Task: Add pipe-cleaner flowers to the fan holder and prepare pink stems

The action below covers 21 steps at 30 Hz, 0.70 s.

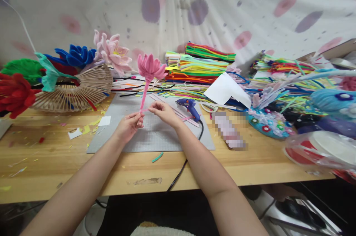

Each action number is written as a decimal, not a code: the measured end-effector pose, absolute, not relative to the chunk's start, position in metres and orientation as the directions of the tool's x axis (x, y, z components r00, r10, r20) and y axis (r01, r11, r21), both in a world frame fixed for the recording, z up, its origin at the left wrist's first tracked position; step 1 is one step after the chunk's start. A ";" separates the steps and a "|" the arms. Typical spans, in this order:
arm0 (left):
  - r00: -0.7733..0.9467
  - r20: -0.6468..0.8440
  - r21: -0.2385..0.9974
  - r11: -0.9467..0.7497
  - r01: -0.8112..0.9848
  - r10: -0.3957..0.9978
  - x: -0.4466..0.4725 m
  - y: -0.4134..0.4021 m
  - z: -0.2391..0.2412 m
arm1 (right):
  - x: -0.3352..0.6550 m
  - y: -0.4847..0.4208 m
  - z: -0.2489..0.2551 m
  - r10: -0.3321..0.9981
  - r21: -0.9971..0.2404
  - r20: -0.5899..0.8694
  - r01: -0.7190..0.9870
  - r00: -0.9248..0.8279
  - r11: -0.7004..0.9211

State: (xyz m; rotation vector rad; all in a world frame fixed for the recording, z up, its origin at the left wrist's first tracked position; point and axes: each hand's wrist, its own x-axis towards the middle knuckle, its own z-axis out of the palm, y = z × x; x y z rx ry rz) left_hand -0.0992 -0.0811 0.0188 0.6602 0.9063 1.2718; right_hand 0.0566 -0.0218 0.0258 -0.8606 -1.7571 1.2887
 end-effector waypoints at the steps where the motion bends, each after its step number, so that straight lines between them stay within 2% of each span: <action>1: 0.077 -0.199 0.821 0.209 -0.532 0.977 -0.099 -0.082 0.021 | 0.055 -0.023 0.026 0.862 -0.961 0.209 0.064 -0.461 0.267; 9: 0.342 -0.122 0.706 0.324 -0.630 0.932 -0.098 -0.091 0.028 | 0.032 -0.031 0.025 0.835 -0.953 0.302 -0.119 -0.461 0.279; 16: 0.373 -0.140 0.776 0.336 -0.534 0.917 -0.096 -0.089 0.020 | 0.037 -0.032 0.036 0.863 -0.941 0.313 -0.008 -0.397 0.338; 21: 0.384 -0.133 0.818 0.320 -0.477 0.913 -0.095 -0.090 0.019 | 0.041 -0.027 0.038 0.833 -0.936 0.292 0.040 -0.469 0.350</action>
